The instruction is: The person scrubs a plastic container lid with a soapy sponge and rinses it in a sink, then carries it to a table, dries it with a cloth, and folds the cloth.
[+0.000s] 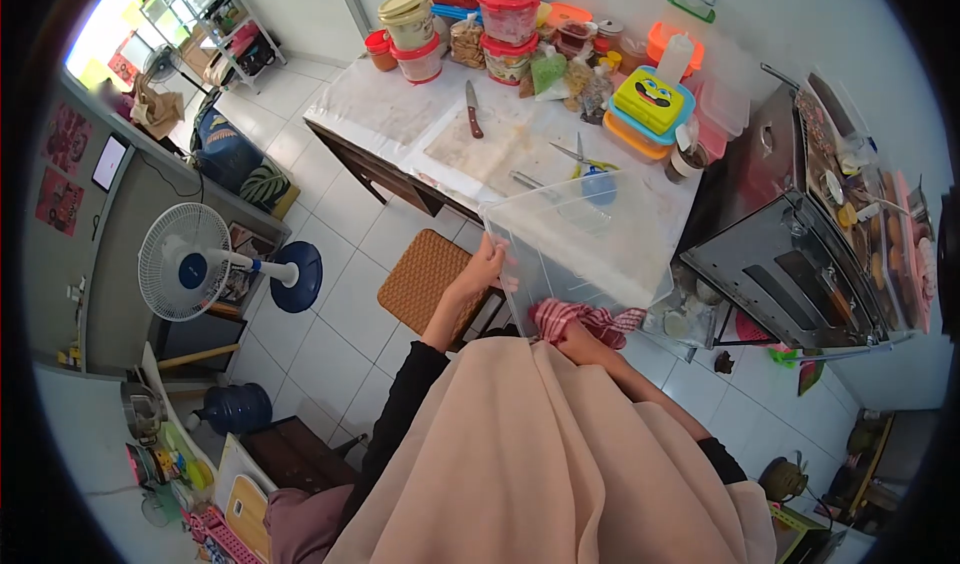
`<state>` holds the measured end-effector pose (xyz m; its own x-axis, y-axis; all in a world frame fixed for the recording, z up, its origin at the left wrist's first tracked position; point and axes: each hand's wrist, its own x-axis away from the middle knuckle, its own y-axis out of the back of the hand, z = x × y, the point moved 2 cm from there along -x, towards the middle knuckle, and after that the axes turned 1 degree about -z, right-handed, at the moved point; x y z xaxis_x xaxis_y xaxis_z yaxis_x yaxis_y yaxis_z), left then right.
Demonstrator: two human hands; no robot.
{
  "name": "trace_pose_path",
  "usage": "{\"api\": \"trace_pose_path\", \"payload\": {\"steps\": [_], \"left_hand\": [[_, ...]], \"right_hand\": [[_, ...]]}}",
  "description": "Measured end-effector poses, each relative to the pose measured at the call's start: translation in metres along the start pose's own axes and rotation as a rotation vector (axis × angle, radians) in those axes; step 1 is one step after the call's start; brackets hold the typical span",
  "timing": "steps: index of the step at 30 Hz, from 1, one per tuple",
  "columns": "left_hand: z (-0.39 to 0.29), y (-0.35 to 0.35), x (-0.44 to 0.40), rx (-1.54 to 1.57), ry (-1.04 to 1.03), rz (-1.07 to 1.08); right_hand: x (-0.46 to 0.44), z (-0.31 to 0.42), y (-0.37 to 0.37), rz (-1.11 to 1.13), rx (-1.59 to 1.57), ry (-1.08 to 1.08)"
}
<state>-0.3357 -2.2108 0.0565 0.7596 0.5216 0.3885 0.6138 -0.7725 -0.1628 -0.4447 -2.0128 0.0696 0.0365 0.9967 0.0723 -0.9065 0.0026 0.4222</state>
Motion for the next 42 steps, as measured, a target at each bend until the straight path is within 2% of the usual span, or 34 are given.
{"api": "trace_pose_path", "payload": {"steps": [1,2,4,5,7,8,10,11,13,14,16,18,19,22,25,27,31,33,37,40,42], "left_hand": [[0.0,0.0,0.001,0.0,0.005,0.004],[-0.001,-0.001,0.001,0.0,0.01,0.009],[-0.003,-0.002,0.003,-0.032,0.0,0.011],[-0.004,-0.001,0.004,-0.066,-0.007,0.021],[0.005,0.004,-0.004,-0.135,-0.059,0.015],[0.011,0.007,-0.007,-0.205,-0.107,0.011],[0.01,0.006,-0.005,-0.173,-0.09,0.009],[0.009,0.006,-0.005,-0.141,-0.076,0.008],[0.008,0.006,-0.004,-0.132,-0.085,0.008],[0.006,0.007,-0.004,-0.126,-0.095,0.008],[0.021,0.017,-0.013,-0.177,-0.156,0.011],[0.02,0.016,-0.011,-0.225,-0.225,0.015],[0.012,0.012,-0.004,-0.177,-0.169,0.007],[0.008,0.013,-0.007,-0.128,-0.092,-0.004],[-0.009,0.022,-0.007,-0.182,-0.199,-0.03],[-0.014,0.021,0.003,-0.018,-0.007,-0.044],[-0.007,0.026,0.005,0.08,-0.009,0.009],[0.0,0.024,0.004,0.128,-0.055,0.06],[-0.001,0.019,0.007,0.079,-0.17,0.069],[0.009,0.022,0.003,-0.048,-0.315,0.038],[0.012,0.023,0.0,-0.183,-0.315,0.014]], "right_hand": [[-0.008,0.004,0.002,-0.001,0.036,0.12],[-0.016,0.002,0.004,0.005,0.036,0.124],[-0.037,-0.005,0.006,-0.025,0.397,0.277],[-0.05,-0.007,0.007,-0.022,0.397,0.281],[-0.077,-0.003,0.015,-0.403,0.677,0.432],[-0.09,-0.005,0.021,-0.401,0.675,0.432],[-0.111,-0.011,0.033,-0.347,0.691,0.146],[-0.113,-0.011,0.035,-0.345,0.692,0.148],[-0.116,-0.009,0.034,-0.095,0.704,-0.004],[-0.11,-0.006,0.026,-0.091,0.704,-0.001],[-0.082,0.001,-0.004,-0.222,0.592,0.429],[-0.062,0.0,-0.013,-0.198,0.606,0.475],[-0.063,0.002,-0.011,-0.173,0.62,0.522],[-0.09,0.005,-0.003,-0.126,0.704,0.479],[-0.108,0.012,0.0,-0.14,0.638,0.517],[-0.116,0.013,-0.002,-0.18,0.593,0.525],[-0.13,0.013,-0.003,-0.247,0.537,0.574],[-0.141,0.011,0.0,-0.256,0.538,0.509],[-0.162,0.013,0.006,-0.313,0.545,0.548],[-0.172,0.008,0.009,-0.291,0.621,0.509],[-0.176,0.003,0.012,-0.334,0.641,0.498]]}}
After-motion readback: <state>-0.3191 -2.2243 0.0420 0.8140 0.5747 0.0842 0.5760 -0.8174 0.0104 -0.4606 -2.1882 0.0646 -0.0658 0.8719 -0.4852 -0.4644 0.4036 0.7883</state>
